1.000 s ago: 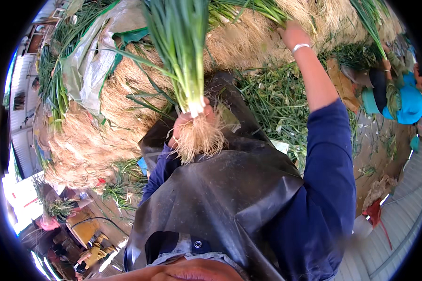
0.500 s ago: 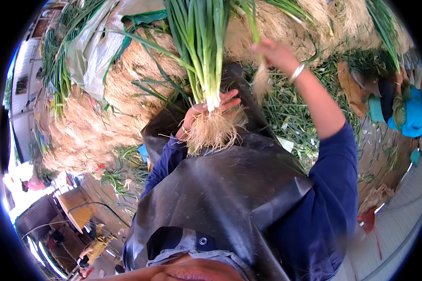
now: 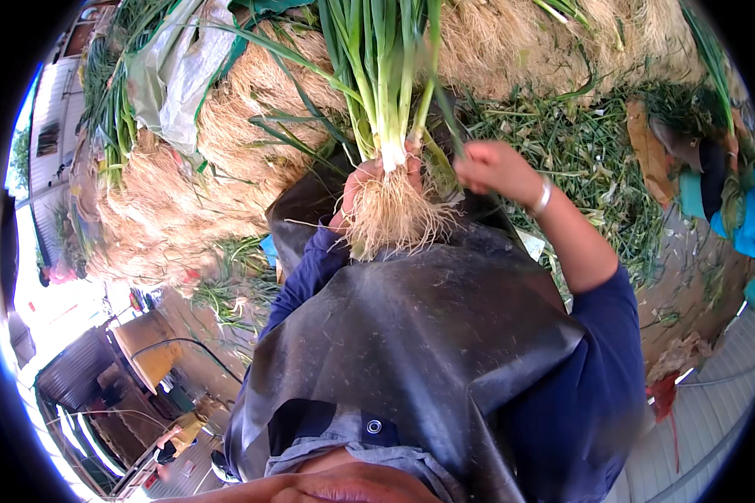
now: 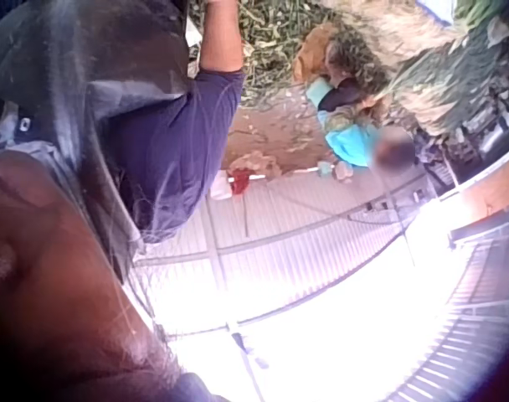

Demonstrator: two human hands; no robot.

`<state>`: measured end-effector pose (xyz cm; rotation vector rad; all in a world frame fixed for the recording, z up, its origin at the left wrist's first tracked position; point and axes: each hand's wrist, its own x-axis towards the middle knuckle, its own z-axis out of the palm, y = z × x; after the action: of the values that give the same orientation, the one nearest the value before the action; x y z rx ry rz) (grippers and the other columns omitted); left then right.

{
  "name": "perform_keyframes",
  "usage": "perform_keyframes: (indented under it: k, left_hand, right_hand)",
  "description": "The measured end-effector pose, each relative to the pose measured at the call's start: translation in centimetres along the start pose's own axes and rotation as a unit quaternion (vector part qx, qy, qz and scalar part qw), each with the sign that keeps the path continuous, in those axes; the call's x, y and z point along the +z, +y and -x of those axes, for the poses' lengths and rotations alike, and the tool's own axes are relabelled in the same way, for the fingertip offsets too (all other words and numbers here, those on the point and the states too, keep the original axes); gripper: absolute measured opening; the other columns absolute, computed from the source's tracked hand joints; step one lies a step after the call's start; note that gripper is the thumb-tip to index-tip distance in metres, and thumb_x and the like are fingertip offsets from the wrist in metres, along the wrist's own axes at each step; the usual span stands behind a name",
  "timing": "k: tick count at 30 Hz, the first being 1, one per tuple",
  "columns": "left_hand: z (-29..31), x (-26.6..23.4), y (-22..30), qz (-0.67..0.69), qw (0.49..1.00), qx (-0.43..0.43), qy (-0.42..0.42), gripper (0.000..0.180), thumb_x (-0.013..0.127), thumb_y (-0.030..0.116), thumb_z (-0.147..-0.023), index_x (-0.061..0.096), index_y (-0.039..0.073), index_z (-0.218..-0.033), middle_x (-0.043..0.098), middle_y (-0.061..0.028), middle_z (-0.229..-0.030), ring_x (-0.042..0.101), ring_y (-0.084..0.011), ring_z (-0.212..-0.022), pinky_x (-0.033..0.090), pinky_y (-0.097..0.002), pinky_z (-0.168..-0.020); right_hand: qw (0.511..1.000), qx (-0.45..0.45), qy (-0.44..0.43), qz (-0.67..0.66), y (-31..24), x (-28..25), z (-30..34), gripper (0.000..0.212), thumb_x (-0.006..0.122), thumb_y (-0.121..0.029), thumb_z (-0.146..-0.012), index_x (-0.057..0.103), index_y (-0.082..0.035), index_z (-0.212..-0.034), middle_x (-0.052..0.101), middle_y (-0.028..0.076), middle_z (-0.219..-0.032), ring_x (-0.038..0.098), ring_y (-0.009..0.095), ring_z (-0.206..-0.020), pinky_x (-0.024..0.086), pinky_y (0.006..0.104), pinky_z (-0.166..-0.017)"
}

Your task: The person sorts a bunch of green onions by hand, removing outer layers and cleaning the roots before placing them to the side.

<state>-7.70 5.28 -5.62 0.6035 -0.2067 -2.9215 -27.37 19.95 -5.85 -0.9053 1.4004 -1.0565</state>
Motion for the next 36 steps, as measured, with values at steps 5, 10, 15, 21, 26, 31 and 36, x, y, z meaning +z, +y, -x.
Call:
perform_keyframes:
  k: [5, 10, 15, 21, 26, 31, 36]
  left_hand:
    - [0.0, 0.5, -0.2, 0.030, 0.999, -0.033, -0.020, 0.039, 0.056, 0.010, -0.087, 0.047, -0.003, -0.122, 0.060, -0.0170, -0.103, 0.063, -0.0254, -0.089, 0.054, -0.0367, -0.078]
    - [-0.1, 0.5, -0.7, 0.057, 0.996, -0.050, -0.041, 0.047, 0.062, 0.020, -0.079, 0.047, 0.003, -0.120, 0.057, -0.0142, -0.096, 0.059, -0.0250, -0.084, 0.051, -0.0360, -0.072]
    - [0.4, 2.1, -0.2, -0.070, 0.997, -0.033, -0.018, 0.049, 0.058, 0.026, -0.086, 0.047, -0.001, -0.126, 0.059, -0.0196, -0.110, 0.061, -0.0284, -0.100, 0.055, -0.0432, -0.080]
    - [0.7, -2.4, 1.5, 0.023, 0.989, -0.122, -0.082, 0.045, 0.053, 0.019, -0.089, 0.045, 0.000, -0.129, 0.056, -0.0218, -0.119, 0.056, -0.0365, -0.109, 0.048, -0.0457, -0.093]
    - [-0.1, 1.5, 0.8, -0.119, 0.985, -0.121, 0.036, 0.059, 0.056, 0.022, -0.088, 0.034, -0.003, -0.137, 0.059, -0.0162, -0.107, 0.061, -0.0246, -0.090, 0.053, -0.0364, -0.077]
    - [-0.1, 0.0, 1.0, 0.006, 0.993, -0.092, -0.080, 0.062, 0.060, 0.024, -0.081, 0.038, -0.006, -0.131, 0.048, -0.0092, -0.085, 0.051, -0.0175, -0.069, 0.049, -0.0304, -0.063]
    - [-0.5, 0.9, 1.1, -0.002, 0.992, -0.085, -0.093, 0.055, 0.062, 0.023, -0.078, 0.043, -0.006, -0.121, 0.048, -0.0099, -0.084, 0.052, -0.0169, -0.067, 0.049, -0.0277, -0.059]
  right_hand:
    - [0.984, 0.169, 0.062, 0.002, 11.8, -5.2, 5.1, 0.024, 0.060, -0.025, -0.086, 0.056, -0.004, -0.096, 0.057, 0.007, -0.088, 0.055, 0.010, -0.060, 0.046, 0.0217, -0.058]
    - [0.968, 0.017, 0.070, -0.242, 4.6, -3.4, 1.0, 0.057, 0.058, -0.020, -0.088, 0.035, -0.002, -0.137, 0.039, 0.017, -0.141, 0.062, 0.016, -0.080, 0.053, 0.0303, -0.077]
    - [0.949, -0.100, -0.094, -0.283, -0.5, 0.2, -8.7, 0.037, 0.055, -0.024, -0.092, 0.049, -0.004, -0.122, 0.062, 0.003, -0.098, 0.055, 0.007, -0.069, 0.049, 0.0241, -0.062]
    - [0.921, -0.129, 0.149, 0.335, 1.3, 2.9, -5.8, 0.029, 0.050, -0.032, -0.094, 0.055, -0.005, -0.084, 0.058, 0.015, -0.068, 0.058, 0.032, -0.063, 0.046, 0.0387, -0.058]
    - [0.966, -0.023, -0.188, 0.177, -0.6, -0.5, -0.8, 0.028, 0.054, -0.028, -0.090, 0.063, -0.004, -0.079, 0.064, 0.010, -0.066, 0.062, 0.022, -0.061, 0.049, 0.0352, -0.060]
    - [0.625, 0.144, 0.044, 0.766, -2.3, -10.0, -2.0, 0.045, 0.064, -0.024, -0.081, 0.053, -0.003, -0.120, 0.060, 0.017, -0.113, 0.056, 0.031, -0.105, 0.045, 0.0425, -0.086]
    - [0.531, -0.220, 0.464, 0.674, -10.2, -19.4, -10.7, 0.045, 0.060, -0.027, -0.085, 0.051, 0.002, -0.118, 0.063, 0.018, -0.097, 0.063, 0.029, -0.088, 0.050, 0.0387, -0.080]
